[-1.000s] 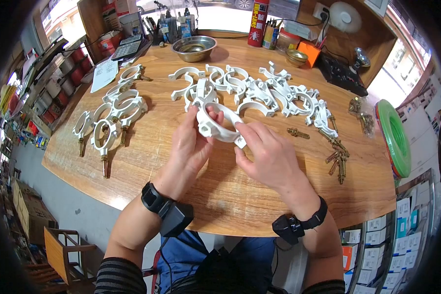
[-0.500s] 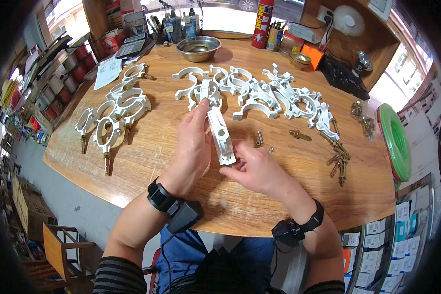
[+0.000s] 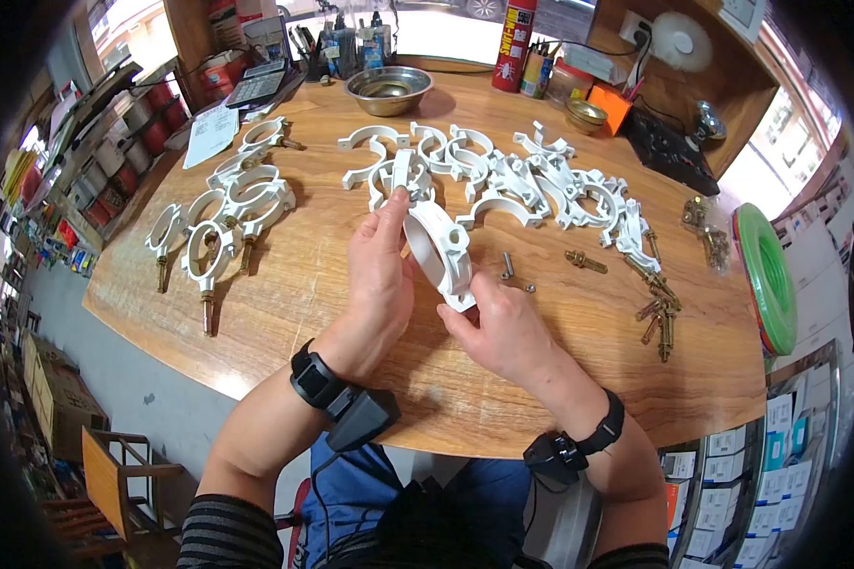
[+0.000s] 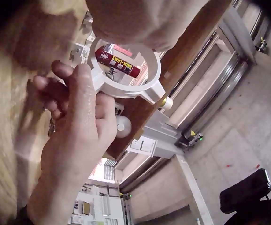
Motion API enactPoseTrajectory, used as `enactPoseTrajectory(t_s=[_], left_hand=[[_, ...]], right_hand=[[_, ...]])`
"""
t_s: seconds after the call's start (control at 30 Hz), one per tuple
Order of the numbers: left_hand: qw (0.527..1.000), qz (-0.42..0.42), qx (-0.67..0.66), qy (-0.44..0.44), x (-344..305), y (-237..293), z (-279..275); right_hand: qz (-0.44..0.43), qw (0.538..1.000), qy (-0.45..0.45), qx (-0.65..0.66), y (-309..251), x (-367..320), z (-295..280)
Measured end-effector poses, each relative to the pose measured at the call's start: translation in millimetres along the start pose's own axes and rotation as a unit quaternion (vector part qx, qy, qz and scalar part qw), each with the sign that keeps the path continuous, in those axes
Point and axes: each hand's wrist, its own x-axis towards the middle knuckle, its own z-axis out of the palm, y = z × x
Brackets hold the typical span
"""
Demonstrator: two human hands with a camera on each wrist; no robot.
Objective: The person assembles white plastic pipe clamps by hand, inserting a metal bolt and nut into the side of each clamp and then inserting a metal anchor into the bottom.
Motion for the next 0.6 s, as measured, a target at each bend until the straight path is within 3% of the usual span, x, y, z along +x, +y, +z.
enactPoseTrajectory(t_s=[0.23, 0.3, 0.37, 0.43, 0.53, 0.6], left_hand=[[0.998, -0.064, 0.011, -0.019, 6.5, -5.6, -8.8], [0.996, -0.076, -0.005, -0.049, 6.3, -7.6, -8.2], [0.994, -0.084, -0.007, -0.066, 5.0, -7.6, -7.2], [0.992, -0.092, -0.009, -0.084, 0.3, -3.2, 0.2], [0.990, -0.135, -0.032, -0.020, -4.3, -0.1, 10.2], [0.978, -0.177, -0.017, -0.106, 0.5, -4.2, -0.4]], right_hand=[[-0.006, 0.999, -0.049, 0.008, -3.5, -1.5, -2.0], [-0.025, 0.979, -0.196, 0.041, -2.4, 4.7, -29.4], [0.051, 0.987, -0.081, 0.129, 0.7, 6.4, -52.0], [0.110, 0.984, 0.022, 0.137, 9.9, 11.0, -66.9], [0.122, 0.991, 0.027, 0.049, 24.1, 11.6, -82.5], [0.126, 0.992, 0.007, 0.007, 28.0, 10.2, -84.5]])
